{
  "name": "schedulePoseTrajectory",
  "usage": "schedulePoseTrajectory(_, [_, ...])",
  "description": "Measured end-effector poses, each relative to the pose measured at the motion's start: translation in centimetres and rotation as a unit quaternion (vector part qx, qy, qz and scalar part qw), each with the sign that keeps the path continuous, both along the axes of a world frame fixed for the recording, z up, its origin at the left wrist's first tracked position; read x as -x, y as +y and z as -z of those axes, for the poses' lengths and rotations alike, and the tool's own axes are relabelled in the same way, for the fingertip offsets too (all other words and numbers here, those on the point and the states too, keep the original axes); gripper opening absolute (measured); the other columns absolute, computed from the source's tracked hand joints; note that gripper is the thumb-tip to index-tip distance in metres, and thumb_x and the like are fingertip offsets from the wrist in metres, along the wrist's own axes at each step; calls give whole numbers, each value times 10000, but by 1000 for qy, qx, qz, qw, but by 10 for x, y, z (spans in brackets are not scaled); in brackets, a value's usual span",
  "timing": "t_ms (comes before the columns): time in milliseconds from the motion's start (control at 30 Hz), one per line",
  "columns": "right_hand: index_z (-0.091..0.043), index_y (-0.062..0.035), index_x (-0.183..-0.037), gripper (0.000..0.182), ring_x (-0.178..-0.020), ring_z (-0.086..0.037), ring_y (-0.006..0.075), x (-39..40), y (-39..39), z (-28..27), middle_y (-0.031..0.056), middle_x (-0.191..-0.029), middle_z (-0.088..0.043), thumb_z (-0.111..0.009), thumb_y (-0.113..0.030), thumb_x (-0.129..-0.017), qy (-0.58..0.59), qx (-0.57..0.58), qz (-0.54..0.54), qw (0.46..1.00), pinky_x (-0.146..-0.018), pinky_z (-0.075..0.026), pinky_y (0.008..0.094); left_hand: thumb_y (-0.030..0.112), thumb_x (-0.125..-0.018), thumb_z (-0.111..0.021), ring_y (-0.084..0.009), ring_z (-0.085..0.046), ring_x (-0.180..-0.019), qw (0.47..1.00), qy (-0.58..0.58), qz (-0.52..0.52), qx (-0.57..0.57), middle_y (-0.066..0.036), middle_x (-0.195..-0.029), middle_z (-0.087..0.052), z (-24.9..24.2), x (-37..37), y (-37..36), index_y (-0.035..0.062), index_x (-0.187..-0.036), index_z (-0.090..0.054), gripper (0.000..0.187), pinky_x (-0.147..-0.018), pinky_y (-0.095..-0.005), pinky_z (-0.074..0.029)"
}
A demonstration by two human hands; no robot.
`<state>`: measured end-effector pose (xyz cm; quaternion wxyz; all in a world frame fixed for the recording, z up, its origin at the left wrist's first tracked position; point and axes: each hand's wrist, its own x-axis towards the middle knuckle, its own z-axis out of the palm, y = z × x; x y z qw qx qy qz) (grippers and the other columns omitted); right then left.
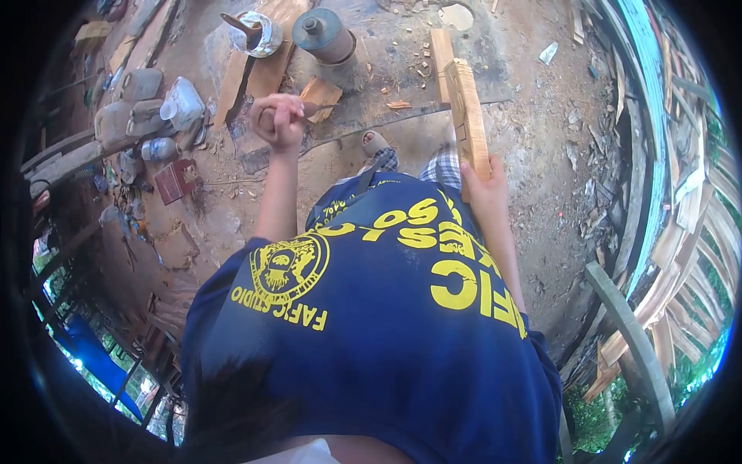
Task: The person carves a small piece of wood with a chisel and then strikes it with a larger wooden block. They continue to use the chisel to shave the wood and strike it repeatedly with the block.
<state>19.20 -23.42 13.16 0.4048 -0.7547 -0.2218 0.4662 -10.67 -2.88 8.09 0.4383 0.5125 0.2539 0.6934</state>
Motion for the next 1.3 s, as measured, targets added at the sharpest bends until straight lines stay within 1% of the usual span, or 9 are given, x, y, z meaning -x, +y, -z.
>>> schedulePoseTrajectory(200, [-539, 27, -1166, 422, -659, -612, 122, -38, 13, -5, 92, -852, -662, -724, -194, -858, -120, 0, -99, 988, -578, -487, 276, 37, -829, -670, -142, -580, -572, 930, 313, -189, 42, -80, -682, -608, 29, -30, 16, 45, -821, -533, 138, -571, -302, -507])
schedulePoseTrajectory(400, [-555, 22, -1136, 453, -936, -660, 361, -71, 20, -3, 240, -986, -667, -725, -261, -825, -160, 70, -194, 965, -809, -509, 406, 105, -779, -771, -184, -639, -737, 912, 356, -203, 3, -69, -774, -637, 42, -34, 14, 74, -858, -539, 247, -687, -309, -513])
schedulePoseTrajectory(500, [-569, 1, -1120, 453, -943, -655, 375, -72, 24, 1, 234, -990, -665, -733, -285, -809, -207, 82, -224, 949, -829, -508, 421, 47, -841, -700, -128, -608, -669, 952, 257, -122, 114, -37, -763, -646, 37, -35, 14, 61, -882, -525, 181, -686, -277, -511])
schedulePoseTrajectory(600, [-561, -16, -1147, 494, -967, -652, 385, -81, 26, 26, 239, -1016, -664, -738, -321, -801, -177, 46, -256, 949, -839, -506, 435, 48, -836, -709, -97, -599, -674, 919, 316, -151, 180, -24, -738, -640, 27, -32, 18, 62, -870, -515, 197, -677, -263, -506])
schedulePoseTrajectory(800, [-534, -28, -1199, 533, -991, -653, 393, -82, 34, 32, 247, -1041, -665, -723, -340, -811, -182, 53, -285, 939, -843, -506, 434, 34, -813, -725, -106, -583, -829, 944, 237, -61, 223, -33, -963, -585, 41, -39, 14, 69, -1102, -444, 405, -753, -257, -492])
schedulePoseTrajectory(867, [-536, -26, -1198, 528, -983, -655, 392, -83, 35, 27, 246, -1036, -666, -719, -337, -814, -176, 49, -287, 940, -842, -507, 434, 41, -804, -725, -145, -590, -856, 904, 371, -181, 111, -42, -987, -581, 60, -37, 21, 59, -1083, -502, 358, -799, -284, -488])
schedulePoseTrajectory(967, [-537, -20, -1196, 522, -973, -658, 390, -84, 35, 22, 245, -1029, -668, -714, -333, -817, -171, 52, -290, 940, -839, -508, 433, 64, -802, -726, -180, -610, -867, 855, 475, -193, 85, -45, -978, -606, 33, -38, 11, 54, -1031, -571, 277, -801, -313, -494])
schedulePoseTrajectory(1200, [-534, -24, -1211, 532, -973, -662, 382, -89, 28, 23, 245, -1021, -671, -711, -333, -817, -158, 55, -290, 942, -835, -511, 425, 56, -802, -720, -165, -635, -797, 913, 326, -218, 118, -34, -837, -613, 41, -55, 13, 53, -893, -568, 177, -750, -317, -514])
schedulePoseTrajectory(1300, [-528, -28, -1222, 542, -976, -663, 378, -93, 25, 33, 245, -1027, -671, -713, -337, -817, -171, 57, -289, 940, -837, -511, 419, -10, -843, -629, -122, -596, -553, 951, 183, -222, 110, -31, -693, -556, 43, -64, 23, 61, -820, -514, 137, -515, -267, -499])
